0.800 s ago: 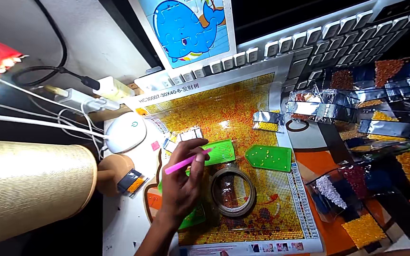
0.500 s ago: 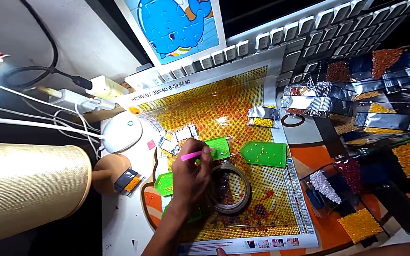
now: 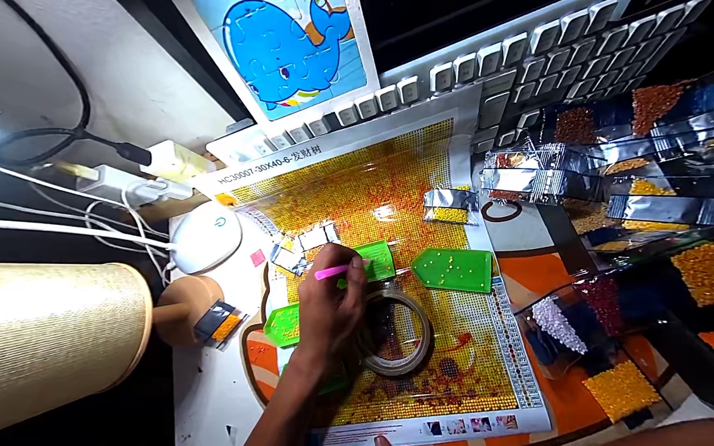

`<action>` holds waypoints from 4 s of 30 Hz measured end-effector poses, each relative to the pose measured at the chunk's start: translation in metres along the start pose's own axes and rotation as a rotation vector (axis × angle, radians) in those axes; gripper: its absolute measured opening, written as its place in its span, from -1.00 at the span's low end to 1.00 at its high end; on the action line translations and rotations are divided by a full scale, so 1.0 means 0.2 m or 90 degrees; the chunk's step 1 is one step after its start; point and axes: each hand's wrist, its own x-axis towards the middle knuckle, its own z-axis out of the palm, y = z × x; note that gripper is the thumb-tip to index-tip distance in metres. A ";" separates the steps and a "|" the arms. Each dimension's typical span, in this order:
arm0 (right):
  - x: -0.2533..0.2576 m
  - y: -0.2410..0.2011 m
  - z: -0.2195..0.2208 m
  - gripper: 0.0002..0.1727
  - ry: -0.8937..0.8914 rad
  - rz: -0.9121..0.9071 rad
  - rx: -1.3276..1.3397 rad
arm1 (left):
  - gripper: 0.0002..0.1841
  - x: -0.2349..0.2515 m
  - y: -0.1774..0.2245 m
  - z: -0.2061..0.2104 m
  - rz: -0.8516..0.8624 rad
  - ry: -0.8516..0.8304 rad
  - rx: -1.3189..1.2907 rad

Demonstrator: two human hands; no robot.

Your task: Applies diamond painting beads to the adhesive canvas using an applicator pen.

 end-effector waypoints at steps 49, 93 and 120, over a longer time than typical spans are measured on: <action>-0.11 0.26 0.12 -0.52 0.042 0.085 0.057 | -0.85 -0.03 0.14 -0.10 0.016 0.016 -0.086; -0.02 0.22 -0.21 -0.76 -0.138 -0.026 0.378 | -0.81 -1.05 0.23 0.02 -0.018 0.096 -0.115; -0.08 0.33 -0.06 -0.64 -0.153 -0.029 0.412 | -0.81 -1.09 0.23 0.02 0.004 0.085 -0.074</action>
